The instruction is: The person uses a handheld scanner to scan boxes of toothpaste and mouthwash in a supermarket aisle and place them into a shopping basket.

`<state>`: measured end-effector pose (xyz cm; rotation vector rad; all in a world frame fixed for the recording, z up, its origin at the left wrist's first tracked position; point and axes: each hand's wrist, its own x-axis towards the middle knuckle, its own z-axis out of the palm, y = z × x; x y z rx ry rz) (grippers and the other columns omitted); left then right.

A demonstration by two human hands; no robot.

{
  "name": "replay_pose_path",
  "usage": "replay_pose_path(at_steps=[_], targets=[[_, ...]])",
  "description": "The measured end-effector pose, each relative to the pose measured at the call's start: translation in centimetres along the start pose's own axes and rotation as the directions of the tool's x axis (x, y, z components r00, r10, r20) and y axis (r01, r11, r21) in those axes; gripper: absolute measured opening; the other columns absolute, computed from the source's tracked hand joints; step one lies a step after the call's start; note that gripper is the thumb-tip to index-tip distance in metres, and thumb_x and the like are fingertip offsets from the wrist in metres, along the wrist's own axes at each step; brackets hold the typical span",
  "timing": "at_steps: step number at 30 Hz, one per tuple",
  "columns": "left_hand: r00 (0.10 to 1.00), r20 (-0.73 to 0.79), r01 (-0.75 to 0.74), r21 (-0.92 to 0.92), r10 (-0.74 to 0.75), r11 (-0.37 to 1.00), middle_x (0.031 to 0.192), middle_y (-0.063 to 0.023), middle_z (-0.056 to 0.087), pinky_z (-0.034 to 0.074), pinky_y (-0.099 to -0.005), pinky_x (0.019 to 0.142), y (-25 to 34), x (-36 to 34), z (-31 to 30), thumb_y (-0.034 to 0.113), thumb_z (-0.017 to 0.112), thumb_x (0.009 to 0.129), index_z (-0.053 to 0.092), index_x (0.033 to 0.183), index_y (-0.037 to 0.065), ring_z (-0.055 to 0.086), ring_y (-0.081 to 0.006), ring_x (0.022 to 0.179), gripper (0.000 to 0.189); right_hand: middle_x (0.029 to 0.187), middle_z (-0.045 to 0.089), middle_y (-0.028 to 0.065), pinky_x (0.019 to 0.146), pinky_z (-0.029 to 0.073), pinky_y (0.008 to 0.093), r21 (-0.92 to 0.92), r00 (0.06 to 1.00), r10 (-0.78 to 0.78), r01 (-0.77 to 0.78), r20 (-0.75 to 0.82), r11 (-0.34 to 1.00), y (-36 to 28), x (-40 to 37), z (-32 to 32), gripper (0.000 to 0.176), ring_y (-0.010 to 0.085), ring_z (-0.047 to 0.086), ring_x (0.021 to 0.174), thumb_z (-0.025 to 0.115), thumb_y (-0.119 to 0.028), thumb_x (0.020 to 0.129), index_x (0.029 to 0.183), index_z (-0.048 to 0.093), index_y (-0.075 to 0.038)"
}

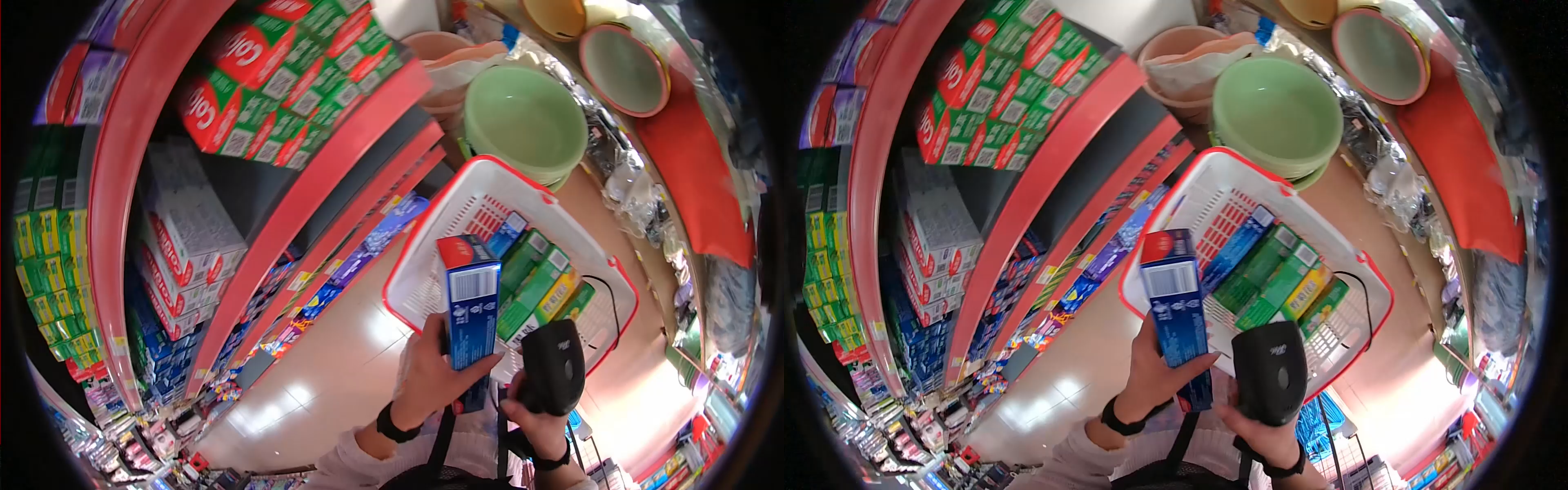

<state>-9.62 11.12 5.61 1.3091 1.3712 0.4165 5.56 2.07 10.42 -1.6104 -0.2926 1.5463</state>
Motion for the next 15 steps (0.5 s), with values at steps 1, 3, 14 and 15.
replay_pose_path(at_steps=[1, 3, 14, 15], targets=[[0.998, -0.066, -0.026, -0.142, 0.016, 0.990, 0.093, -0.0114, 0.063, 0.051, -0.0293, 0.075, 0.0, -0.6, -0.4, 0.007, 0.078, 0.067, 0.046, 0.108, -0.002, 0.063, -0.0169, 0.085, 0.052, 0.089, 0.060, 0.0029, 0.071, 0.047, 0.0241, -0.062, 0.998, 0.056, -0.054, 0.036, 0.997, 0.3, -0.3, 0.1, 0.045, 0.0091, 0.056, 0.081, 0.081, -0.009, 0.063, 0.102, 0.059, -0.002], [0.971, -0.231, -0.012, -0.312, -0.064, 0.950, 0.082, -0.0124, 0.064, 0.050, -0.0279, 0.066, 0.0, -1.2, -0.9, 0.018, 0.080, 0.067, 0.047, 0.102, -0.004, 0.064, -0.0164, 0.072, 0.053, 0.092, 0.060, 0.0038, 0.072, 0.048, 0.0265, -0.080, 0.983, -0.118, 0.130, 0.137, 0.988, -0.3, 0.3, 2.2, 0.057, 0.0106, 0.056, 0.080, 0.084, -0.014, 0.060, 0.108, 0.056, -0.001], [0.871, -0.435, 0.003, -0.462, -0.230, 0.887, 0.090, -0.0108, 0.059, 0.049, -0.0254, 0.068, -2.5, 0.2, -5.5, 0.010, 0.070, 0.078, 0.042, 0.108, -0.004, 0.059, -0.0140, 0.078, 0.043, 0.089, 0.058, 0.0112, 0.067, 0.050, 0.0379, -0.352, 0.952, -0.251, 0.298, 0.172, 0.887, 2.1, 6.1, 9.9, 0.071, 0.0309, 0.061, 0.081, 0.084, -0.028, 0.057, 0.112, 0.048, -0.001], [0.870, -0.441, -0.033, -0.499, -0.221, 0.866, 0.091, -0.0102, 0.059, 0.048, -0.0253, 0.068, -2.7, 0.4, -5.9, 0.009, 0.069, 0.079, 0.041, 0.109, -0.004, 0.059, -0.0139, 0.078, 0.043, 0.089, 0.058, 0.0112, 0.067, 0.050, 0.0379, -0.352, 0.952, -0.253, 0.299, 0.172, 0.887, 1.5, 6.5, 10.4, 0.071, 0.0309, 0.061, 0.081, 0.084, -0.028, 0.057, 0.112, 0.048, -0.001]])
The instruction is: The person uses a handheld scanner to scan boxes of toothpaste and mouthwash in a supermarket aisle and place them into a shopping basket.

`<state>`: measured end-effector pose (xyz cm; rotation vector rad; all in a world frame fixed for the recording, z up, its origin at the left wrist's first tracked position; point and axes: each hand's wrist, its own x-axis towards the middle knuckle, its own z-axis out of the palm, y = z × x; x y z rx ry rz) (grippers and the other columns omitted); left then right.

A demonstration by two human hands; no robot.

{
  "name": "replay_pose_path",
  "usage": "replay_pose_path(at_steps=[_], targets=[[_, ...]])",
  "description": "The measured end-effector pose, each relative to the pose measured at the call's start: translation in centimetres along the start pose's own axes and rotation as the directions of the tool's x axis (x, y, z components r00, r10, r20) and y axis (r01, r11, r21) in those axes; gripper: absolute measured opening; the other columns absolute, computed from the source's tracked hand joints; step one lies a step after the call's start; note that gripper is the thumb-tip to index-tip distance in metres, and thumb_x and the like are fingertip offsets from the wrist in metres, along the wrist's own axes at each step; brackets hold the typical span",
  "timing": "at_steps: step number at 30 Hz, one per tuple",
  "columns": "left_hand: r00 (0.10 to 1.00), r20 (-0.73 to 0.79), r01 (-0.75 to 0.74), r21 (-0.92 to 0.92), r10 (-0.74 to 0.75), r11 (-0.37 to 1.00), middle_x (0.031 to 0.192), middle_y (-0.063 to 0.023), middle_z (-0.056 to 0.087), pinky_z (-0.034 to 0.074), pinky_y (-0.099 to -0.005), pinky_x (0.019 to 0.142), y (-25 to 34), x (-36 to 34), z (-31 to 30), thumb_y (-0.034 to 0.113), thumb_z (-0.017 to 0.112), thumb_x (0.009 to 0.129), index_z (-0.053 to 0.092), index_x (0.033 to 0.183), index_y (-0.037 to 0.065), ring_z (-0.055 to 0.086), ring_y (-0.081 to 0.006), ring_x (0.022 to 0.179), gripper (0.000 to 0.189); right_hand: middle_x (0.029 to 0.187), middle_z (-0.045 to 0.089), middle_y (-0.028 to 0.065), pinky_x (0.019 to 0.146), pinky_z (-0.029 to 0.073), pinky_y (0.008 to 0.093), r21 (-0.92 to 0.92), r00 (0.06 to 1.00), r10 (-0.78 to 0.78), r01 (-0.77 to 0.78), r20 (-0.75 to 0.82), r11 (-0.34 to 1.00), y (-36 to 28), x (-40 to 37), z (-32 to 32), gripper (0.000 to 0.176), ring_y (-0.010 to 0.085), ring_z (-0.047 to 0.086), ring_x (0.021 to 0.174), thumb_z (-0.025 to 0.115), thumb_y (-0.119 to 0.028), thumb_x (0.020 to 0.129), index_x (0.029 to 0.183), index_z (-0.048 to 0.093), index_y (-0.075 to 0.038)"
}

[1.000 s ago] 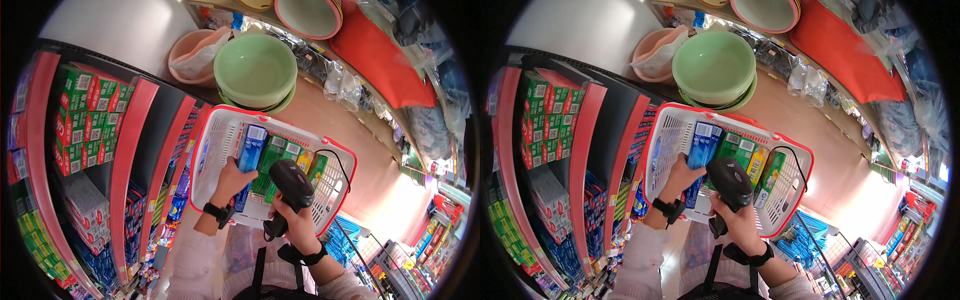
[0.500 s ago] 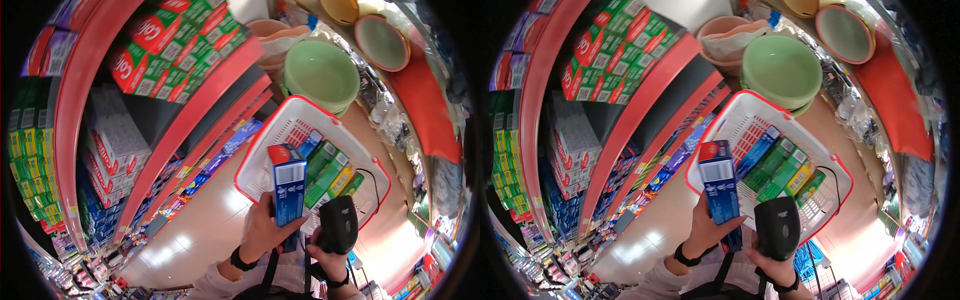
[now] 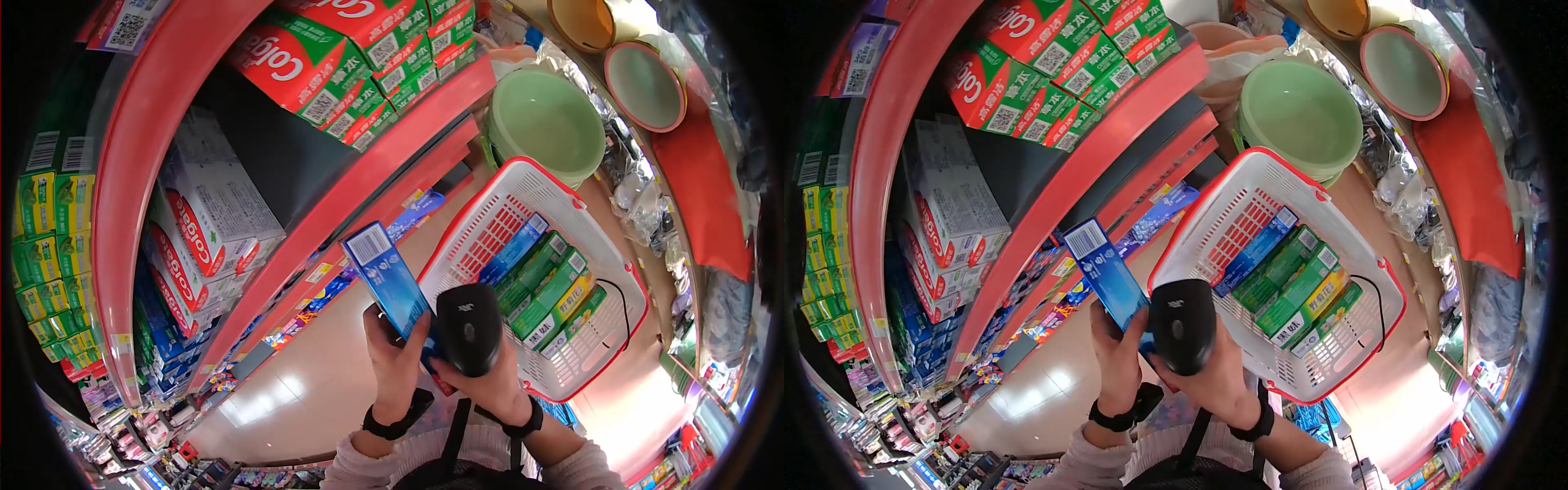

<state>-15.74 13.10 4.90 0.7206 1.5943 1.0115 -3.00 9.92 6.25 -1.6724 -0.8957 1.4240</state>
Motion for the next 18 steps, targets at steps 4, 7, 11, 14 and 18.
replay_pose_path(at_steps=[4, 7, 11, 14, 18], targets=[[0.997, 0.046, 0.068, -0.069, -0.065, 0.995, 0.091, -0.0094, 0.057, 0.047, -0.0255, 0.070, -0.1, 2.2, -1.0, 0.011, 0.065, 0.083, 0.040, 0.106, -0.004, 0.058, -0.0134, 0.082, 0.038, 0.081, 0.057, 0.0117, 0.064, 0.050, 0.0397, -0.325, 0.975, -0.218, 0.216, 0.029, 0.921, -1.2, 1.1, 1.5, 0.060, 0.0328, 0.059, 0.080, 0.081, -0.029, 0.059, 0.102, 0.049, -0.002], [0.987, 0.084, 0.143, -0.075, -0.137, 0.987, 0.093, -0.0079, 0.057, 0.047, -0.0255, 0.071, -1.8, 3.8, -1.7, 0.015, 0.062, 0.085, 0.040, 0.111, 0.001, 0.058, -0.0136, 0.084, 0.036, 0.080, 0.057, 0.0122, 0.064, 0.050, 0.0418, -0.486, 0.967, -0.253, 0.228, 0.014, 0.844, 0.4, 1.6, 2.4, 0.055, 0.0335, 0.058, 0.079, 0.080, -0.026, 0.059, 0.097, 0.048, -0.003], [0.973, 0.104, 0.225, -0.202, -0.208, 0.953, 0.097, -0.0066, 0.057, 0.048, -0.0251, 0.070, -0.3, 4.4, -2.0, 0.014, 0.061, 0.086, 0.041, 0.114, 0.004, 0.058, -0.0140, 0.085, 0.036, 0.080, 0.059, 0.0133, 0.063, 0.049, 0.0430, -0.447, 0.984, -0.155, 0.175, 0.082, 0.877, 0.1, 2.9, 2.9, 0.050, 0.0341, 0.059, 0.080, 0.077, -0.021, 0.059, 0.095, 0.046, -0.004], [0.967, 0.149, 0.239, -0.250, -0.206, 0.938, 0.101, -0.0054, 0.056, 0.048, -0.0267, 0.073, 0.1, 4.7, -3.2, 0.013, 0.059, 0.087, 0.042, 0.118, 0.003, 0.058, -0.0145, 0.087, 0.037, 0.087, 0.062, 0.0155, 0.066, 0.050, 0.0416, -0.436, 0.994, -0.036, 0.079, 0.105, 0.896, -0.8, 4.6, 2.8, 0.053, 0.0354, 0.061, 0.080, 0.076, -0.021, 0.059, 0.099, 0.046, -0.003], [0.949, 0.305, 0.180, -0.304, -0.084, 0.936, 0.109, -0.0068, 0.057, 0.046, -0.0341, 0.087, -1.0, 5.4, -5.8, 0.018, 0.055, 0.089, 0.045, 0.121, 0.000, 0.056, -0.0153, 0.098, 0.038, 0.100, 0.063, 0.0190, 0.074, 0.050, 0.0381, -0.004, 0.983, -0.074, 0.076, 0.170, 0.997, 0.1, 8.9, 2.6, 0.071, 0.0339, 0.062, 0.092, 0.079, -0.028, 0.059, 0.118, 0.047, -0.003]])
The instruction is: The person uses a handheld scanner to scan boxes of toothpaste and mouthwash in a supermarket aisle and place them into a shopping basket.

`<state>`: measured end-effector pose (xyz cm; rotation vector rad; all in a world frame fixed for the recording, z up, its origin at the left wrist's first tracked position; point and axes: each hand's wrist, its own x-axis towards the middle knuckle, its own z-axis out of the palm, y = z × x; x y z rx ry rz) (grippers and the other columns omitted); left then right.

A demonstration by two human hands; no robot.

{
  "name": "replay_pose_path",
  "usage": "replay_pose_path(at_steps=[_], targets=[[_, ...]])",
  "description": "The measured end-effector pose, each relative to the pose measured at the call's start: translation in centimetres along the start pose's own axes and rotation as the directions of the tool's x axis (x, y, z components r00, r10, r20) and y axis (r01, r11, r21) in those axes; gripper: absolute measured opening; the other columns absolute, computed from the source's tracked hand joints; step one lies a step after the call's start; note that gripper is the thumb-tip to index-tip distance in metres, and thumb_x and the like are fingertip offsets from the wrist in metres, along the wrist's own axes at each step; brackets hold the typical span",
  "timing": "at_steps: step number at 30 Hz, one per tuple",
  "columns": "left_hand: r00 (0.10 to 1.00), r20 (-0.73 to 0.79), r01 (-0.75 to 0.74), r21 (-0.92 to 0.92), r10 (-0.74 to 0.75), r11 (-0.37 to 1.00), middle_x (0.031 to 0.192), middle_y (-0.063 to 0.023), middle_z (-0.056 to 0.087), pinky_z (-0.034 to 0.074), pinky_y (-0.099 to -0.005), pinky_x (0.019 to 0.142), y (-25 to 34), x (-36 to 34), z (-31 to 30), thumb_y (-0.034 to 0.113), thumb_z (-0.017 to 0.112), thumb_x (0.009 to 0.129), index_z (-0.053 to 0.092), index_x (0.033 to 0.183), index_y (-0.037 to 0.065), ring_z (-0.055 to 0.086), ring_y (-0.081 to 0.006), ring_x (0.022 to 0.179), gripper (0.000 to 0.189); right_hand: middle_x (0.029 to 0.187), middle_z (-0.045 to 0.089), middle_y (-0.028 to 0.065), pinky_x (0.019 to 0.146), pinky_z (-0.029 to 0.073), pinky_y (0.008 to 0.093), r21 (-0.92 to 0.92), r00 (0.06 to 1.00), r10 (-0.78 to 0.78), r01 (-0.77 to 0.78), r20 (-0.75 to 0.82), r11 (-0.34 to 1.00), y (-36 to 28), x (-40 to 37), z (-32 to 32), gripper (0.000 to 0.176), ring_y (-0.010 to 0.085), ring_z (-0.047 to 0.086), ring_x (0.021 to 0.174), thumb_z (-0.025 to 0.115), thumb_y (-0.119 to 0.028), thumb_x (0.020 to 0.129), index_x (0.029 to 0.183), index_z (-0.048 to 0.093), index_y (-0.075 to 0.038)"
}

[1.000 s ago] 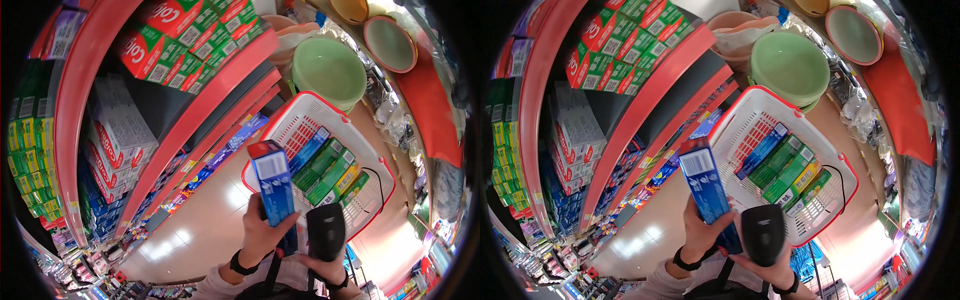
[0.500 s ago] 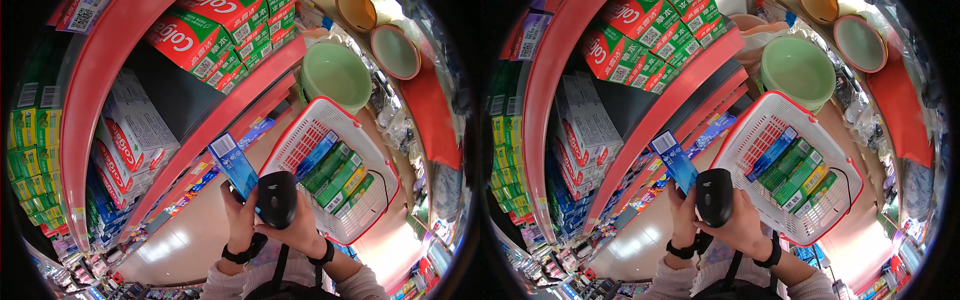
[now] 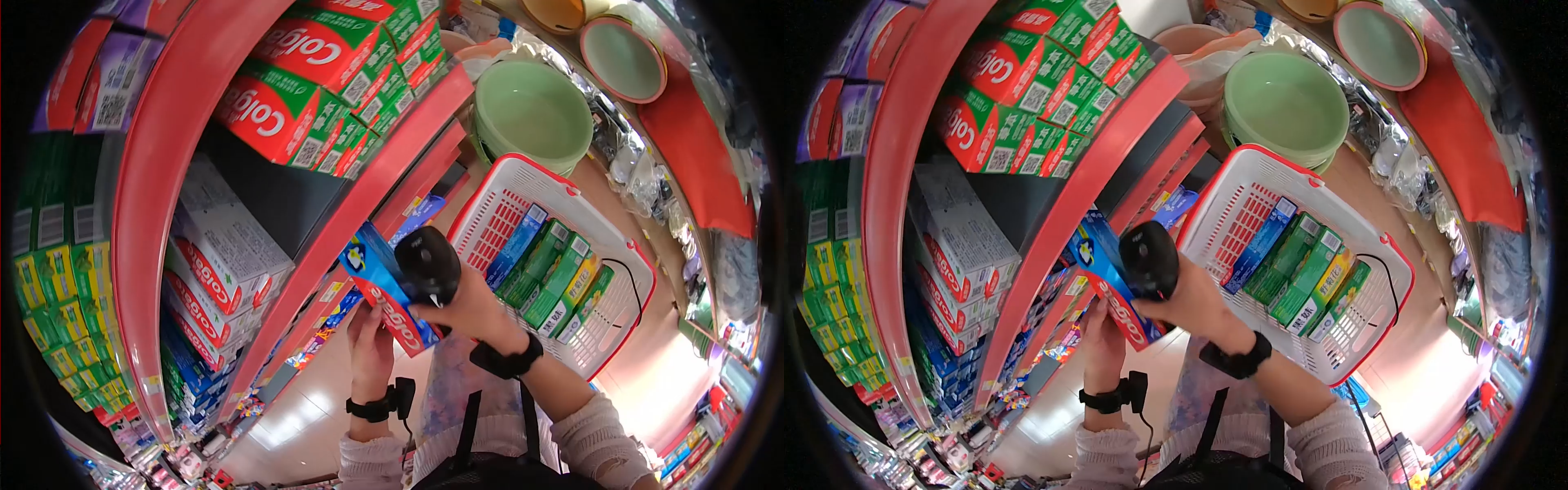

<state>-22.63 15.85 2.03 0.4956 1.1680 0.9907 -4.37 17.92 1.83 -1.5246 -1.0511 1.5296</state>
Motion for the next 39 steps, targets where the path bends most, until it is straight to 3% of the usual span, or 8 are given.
replay_pose_path(at_steps=[11, 14, 30, 32, 36, 37, 38, 39], targets=[[0.992, -0.128, -0.040, -0.199, 0.014, 0.979, 0.116, -0.0090, 0.056, 0.051, -0.0370, 0.088, 1.1, 4.4, 0.1, 0.011, 0.055, 0.089, 0.044, 0.124, 0.005, 0.057, -0.0194, 0.105, 0.037, 0.103, 0.059, 0.0026, 0.081, 0.044, 0.0234, 0.376, 0.980, -0.189, 0.150, 0.069, 0.914, 0.1, 7.6, 3.7, 0.060, 0.0083, 0.052, 0.094, 0.073, -0.011, 0.075, 0.127, 0.043, -0.003], [0.979, -0.175, -0.145, -0.264, 0.100, 0.953, 0.117, -0.0095, 0.056, 0.050, -0.0345, 0.091, 2.1, 6.7, 0.5, 0.014, 0.056, 0.090, 0.048, 0.121, 0.004, 0.057, -0.0200, 0.105, 0.033, 0.103, 0.062, 0.0108, 0.082, 0.045, 0.0300, 0.363, 0.993, -0.112, 0.119, -0.040, 0.924, 0.3, 5.9, 3.4, 0.061, 0.0192, 0.059, 0.094, 0.075, -0.018, 0.070, 0.122, 0.046, -0.002], [0.887, -0.165, -0.461, -0.371, 0.431, 0.806, 0.109, -0.0140, 0.057, 0.041, -0.0357, 0.102, 0.7, 9.7, -1.1, 0.010, 0.057, 0.088, 0.055, 0.105, -0.005, 0.053, -0.0207, 0.108, 0.023, 0.093, 0.062, 0.0063, 0.078, 0.045, 0.0284, 0.369, 0.997, 0.073, -0.068, -0.001, 0.927, 2.7, -2.0, 0.7, 0.043, 0.0124, 0.056, 0.086, 0.072, -0.014, 0.075, 0.111, 0.051, -0.001], [0.905, -0.320, -0.378, -0.303, 0.280, 0.875, 0.111, -0.0136, 0.057, 0.041, -0.0373, 0.102, 0.9, 9.4, -0.6, 0.005, 0.052, 0.089, 0.056, 0.107, -0.003, 0.052, -0.0211, 0.107, 0.020, 0.093, 0.062, 0.0072, 0.078, 0.045, 0.0287, 0.331, 0.998, 0.061, -0.052, -0.016, 0.942, 2.7, -2.5, 0.6, 0.044, 0.0130, 0.056, 0.085, 0.073, -0.015, 0.075, 0.111, 0.051, -0.001], [0.839, -0.346, -0.450, -0.008, 0.420, 0.893, 0.105, -0.0106, 0.060, 0.046, -0.0330, 0.091, 1.4, 8.3, 3.1, 0.005, 0.055, 0.086, 0.057, 0.107, -0.001, 0.057, -0.0210, 0.100, 0.022, 0.093, 0.063, 0.0097, 0.078, 0.046, 0.0295, 0.313, 0.998, 0.037, -0.019, -0.055, 0.950, 3.0, -3.1, 0.5, 0.045, 0.0148, 0.058, 0.085, 0.073, -0.017, 0.074, 0.111, 0.051, -0.002], [0.712, -0.093, -0.458, 0.691, 0.696, 0.560, 0.103, -0.0125, 0.061, 0.047, -0.0339, 0.085, 1.7, 9.0, 2.9, 0.002, 0.054, 0.084, 0.057, 0.107, -0.001, 0.059, -0.0227, 0.097, 0.023, 0.093, 0.063, 0.0097, 0.078, 0.046, 0.0295, 0.313, 0.998, 0.038, -0.019, -0.055, 0.950, 3.1, -3.3, 0.4, 0.045, 0.0148, 0.058, 0.085, 0.073, -0.017, 0.074, 0.111, 0.051, -0.002], [0.646, 0.298, -0.279, 0.949, 0.703, -0.146, 0.101, -0.0143, 0.061, 0.049, -0.0348, 0.080, 2.1, 9.9, 2.5, -0.001, 0.053, 0.083, 0.057, 0.106, -0.001, 0.060, -0.0245, 0.094, 0.024, 0.093, 0.063, 0.0097, 0.078, 0.046, 0.0296, 0.292, 0.998, 0.028, -0.008, -0.064, 0.956, 3.2, -3.6, 0.3, 0.045, 0.0148, 0.058, 0.085, 0.073, -0.017, 0.075, 0.111, 0.051, -0.002], [0.713, 0.389, -0.269, 0.920, 0.584, -0.285, 0.103, -0.0245, 0.057, 0.045, -0.0368, 0.085, 2.5, 11.0, 1.8, 0.005, 0.053, 0.086, 0.052, 0.115, -0.002, 0.057, -0.0332, 0.098, 0.030, 0.094, 0.063, 0.0097, 0.078, 0.045, 0.0297, 0.270, 0.997, 0.018, 0.003, -0.074, 0.963, 3.3, -3.8, 0.2, 0.045, 0.0149, 0.058, 0.086, 0.073, -0.017, 0.075, 0.111, 0.051, -0.002]])
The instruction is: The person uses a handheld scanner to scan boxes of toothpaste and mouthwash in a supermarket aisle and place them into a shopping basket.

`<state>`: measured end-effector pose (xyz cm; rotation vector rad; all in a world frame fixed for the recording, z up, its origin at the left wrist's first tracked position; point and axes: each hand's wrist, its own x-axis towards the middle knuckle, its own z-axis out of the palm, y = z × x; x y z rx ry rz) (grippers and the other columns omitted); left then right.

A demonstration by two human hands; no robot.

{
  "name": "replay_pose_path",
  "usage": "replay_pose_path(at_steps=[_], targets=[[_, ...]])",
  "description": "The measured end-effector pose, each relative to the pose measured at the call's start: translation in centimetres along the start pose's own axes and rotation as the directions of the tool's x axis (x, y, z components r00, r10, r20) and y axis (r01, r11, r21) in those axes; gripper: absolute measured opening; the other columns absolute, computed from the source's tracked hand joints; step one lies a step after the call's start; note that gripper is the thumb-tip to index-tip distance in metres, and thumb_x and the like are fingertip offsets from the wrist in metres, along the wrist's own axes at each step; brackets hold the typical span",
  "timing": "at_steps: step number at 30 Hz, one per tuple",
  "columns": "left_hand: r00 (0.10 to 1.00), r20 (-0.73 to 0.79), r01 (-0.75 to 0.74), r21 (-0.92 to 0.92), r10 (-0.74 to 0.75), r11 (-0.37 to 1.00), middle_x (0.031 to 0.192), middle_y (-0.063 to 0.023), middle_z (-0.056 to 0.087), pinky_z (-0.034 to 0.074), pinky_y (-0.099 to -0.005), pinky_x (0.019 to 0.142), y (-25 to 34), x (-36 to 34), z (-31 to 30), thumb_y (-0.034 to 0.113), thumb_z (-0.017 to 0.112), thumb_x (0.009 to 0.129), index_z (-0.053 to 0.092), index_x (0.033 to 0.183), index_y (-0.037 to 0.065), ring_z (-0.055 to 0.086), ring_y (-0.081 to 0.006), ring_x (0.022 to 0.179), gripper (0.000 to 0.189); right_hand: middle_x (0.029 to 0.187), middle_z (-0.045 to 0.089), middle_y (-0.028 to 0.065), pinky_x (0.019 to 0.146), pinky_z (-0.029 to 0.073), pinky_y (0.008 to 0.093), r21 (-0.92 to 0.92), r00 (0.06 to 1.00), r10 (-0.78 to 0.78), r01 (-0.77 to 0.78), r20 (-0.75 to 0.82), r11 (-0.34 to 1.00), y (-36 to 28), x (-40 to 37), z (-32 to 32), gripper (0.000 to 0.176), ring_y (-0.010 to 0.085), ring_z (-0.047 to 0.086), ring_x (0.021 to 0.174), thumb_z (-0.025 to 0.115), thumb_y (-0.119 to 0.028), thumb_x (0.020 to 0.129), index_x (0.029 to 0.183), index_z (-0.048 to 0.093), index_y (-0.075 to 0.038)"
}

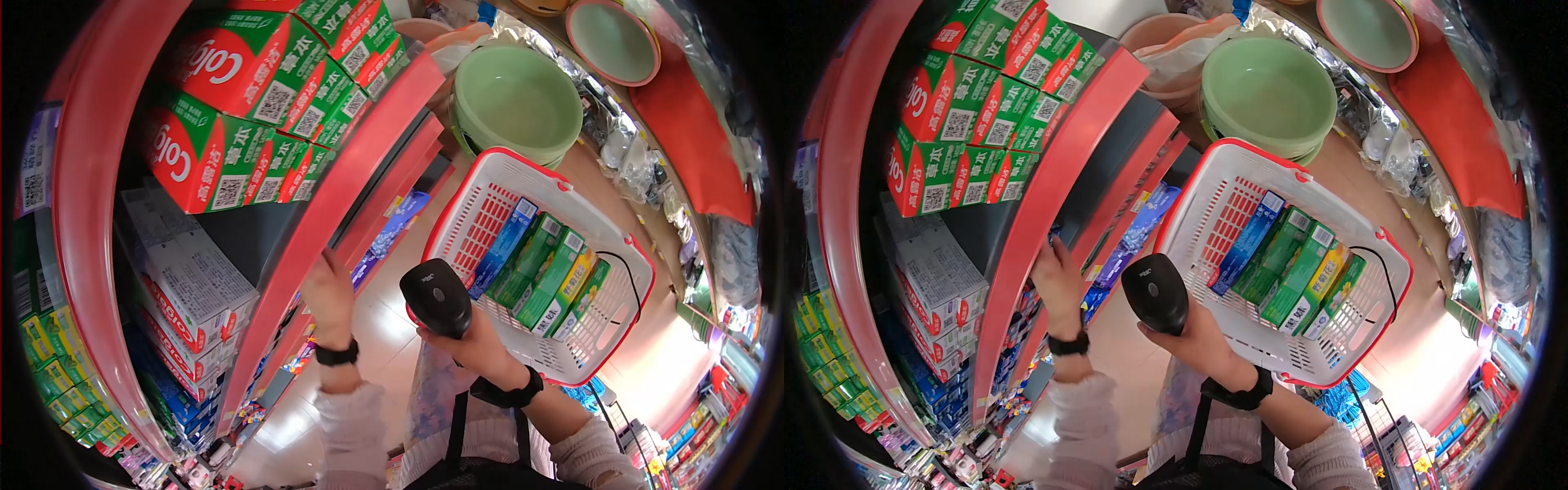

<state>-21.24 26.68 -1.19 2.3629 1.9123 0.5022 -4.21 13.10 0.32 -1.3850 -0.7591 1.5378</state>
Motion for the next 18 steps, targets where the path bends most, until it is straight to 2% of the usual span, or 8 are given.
replay_pose_path(at_steps=[1, 3, 5, 7, 8, 10, 13, 18], targets=[[1.000, 0.002, 0.000, -0.001, 0.000, 1.000, 0.103, -0.0245, 0.057, 0.045, -0.0368, 0.085, -0.8, 0.6, 0.3, 0.005, 0.053, 0.086, 0.052, 0.115, -0.002, 0.057, -0.0332, 0.098, 0.030, 0.094, 0.063, 0.0097, 0.078, 0.045, 0.0297, 0.000, 1.000, 0.002, -0.002, -0.002, 1.000, -0.1, -0.3, -0.2, 0.045, 0.0149, 0.058, 0.086, 0.073, -0.017, 0.075, 0.111, 0.051, -0.002], [0.929, 0.270, -0.365, 0.579, 0.251, 0.729, 0.102, -0.0245, 0.058, 0.046, -0.0403, 0.083, -2.6, 1.9, 0.8, 0.010, 0.051, 0.088, 0.052, 0.116, -0.002, 0.059, -0.0347, 0.093, 0.030, 0.094, 0.063, 0.0099, 0.079, 0.045, 0.0297, 0.007, 1.000, 0.010, -0.010, 0.014, 1.000, -0.3, -0.9, -0.5, 0.045, 0.0152, 0.058, 0.086, 0.072, -0.017, 0.075, 0.112, 0.050, -0.002], [0.918, 0.255, -0.393, 0.495, 0.303, 0.775, 0.100, -0.0254, 0.059, 0.047, -0.0416, 0.081, -4.3, 2.4, 2.1, 0.016, 0.048, 0.091, 0.053, 0.114, -0.002, 0.059, -0.0366, 0.090, 0.030, 0.095, 0.063, 0.0100, 0.079, 0.045, 0.0298, 0.037, 0.997, 0.068, -0.069, 0.034, 0.997, 0.3, -1.4, -0.8, 0.045, 0.0153, 0.058, 0.087, 0.072, -0.017, 0.076, 0.112, 0.050, -0.002], [0.902, 0.401, -0.009, 0.392, -0.162, 0.920, 0.108, -0.0260, 0.055, 0.046, -0.0425, 0.085, -2.4, 3.2, 1.4, 0.017, 0.045, 0.092, 0.050, 0.116, -0.005, 0.055, -0.0368, 0.100, 0.033, 0.095, 0.063, 0.0100, 0.079, 0.045, 0.0298, 0.062, 0.991, 0.119, -0.123, 0.058, 0.990, 0.9, -1.9, -1.0, 0.045, 0.0153, 0.058, 0.087, 0.072, -0.017, 0.076, 0.112, 0.050, -0.002], [0.902, 0.399, -0.008, 0.393, -0.163, 0.919, 0.108, -0.0260, 0.055, 0.046, -0.0425, 0.085, -2.7, 2.7, 1.8, 0.017, 0.045, 0.092, 0.050, 0.116, -0.005, 0.055, -0.0368, 0.100, 0.033, 0.094, 0.063, 0.0097, 0.079, 0.045, 0.0297, 0.071, 0.991, 0.123, -0.127, 0.055, 0.989, 1.3, -2.1, -1.0, 0.045, 0.0153, 0.058, 0.087, 0.072, -0.016, 0.076, 0.112, 0.050, -0.002], [0.948, 0.308, -0.232, 0.504, 0.077, 0.832, 0.120, -0.0265, 0.048, 0.042, -0.0444, 0.090, -3.7, 1.0, 2.8, 0.017, 0.045, 0.092, 0.046, 0.119, -0.010, 0.049, -0.0383, 0.109, 0.038, 0.094, 0.063, 0.0094, 0.079, 0.045, 0.0297, 0.080, 0.990, 0.128, -0.132, 0.054, 0.988, 1.4, -2.5, -1.2, 0.045, 0.0153, 0.058, 0.087, 0.072, -0.016, 0.076, 0.113, 0.050, -0.002], [0.994, 0.094, -0.078, 0.277, 0.054, 0.958, 0.105, -0.0236, 0.058, 0.045, -0.0435, 0.083, -2.3, 0.5, 2.6, 0.015, 0.048, 0.089, 0.052, 0.111, -0.007, 0.056, -0.0356, 0.097, 0.031, 0.095, 0.062, 0.0092, 0.080, 0.045, 0.0298, 0.063, 0.986, 0.149, -0.154, 0.074, 0.986, 0.8, -3.3, -1.6, 0.046, 0.0150, 0.057, 0.089, 0.071, -0.015, 0.076, 0.115, 0.049, -0.002], [0.999, 0.017, -0.054, 0.412, 0.051, 0.910, 0.114, -0.0261, 0.054, 0.037, -0.0440, 0.095, -2.1, -0.9, 2.9, 0.017, 0.050, 0.090, 0.049, 0.118, -0.006, 0.052, -0.0371, 0.108, 0.036, 0.104, 0.061, 0.0106, 0.084, 0.044, 0.0294, 0.028, 0.990, 0.088, -0.091, 0.109, 0.995, 0.1, -4.0, -2.2, 0.049, 0.0159, 0.057, 0.093, 0.070, -0.016, 0.078, 0.120, 0.047, -0.003]])
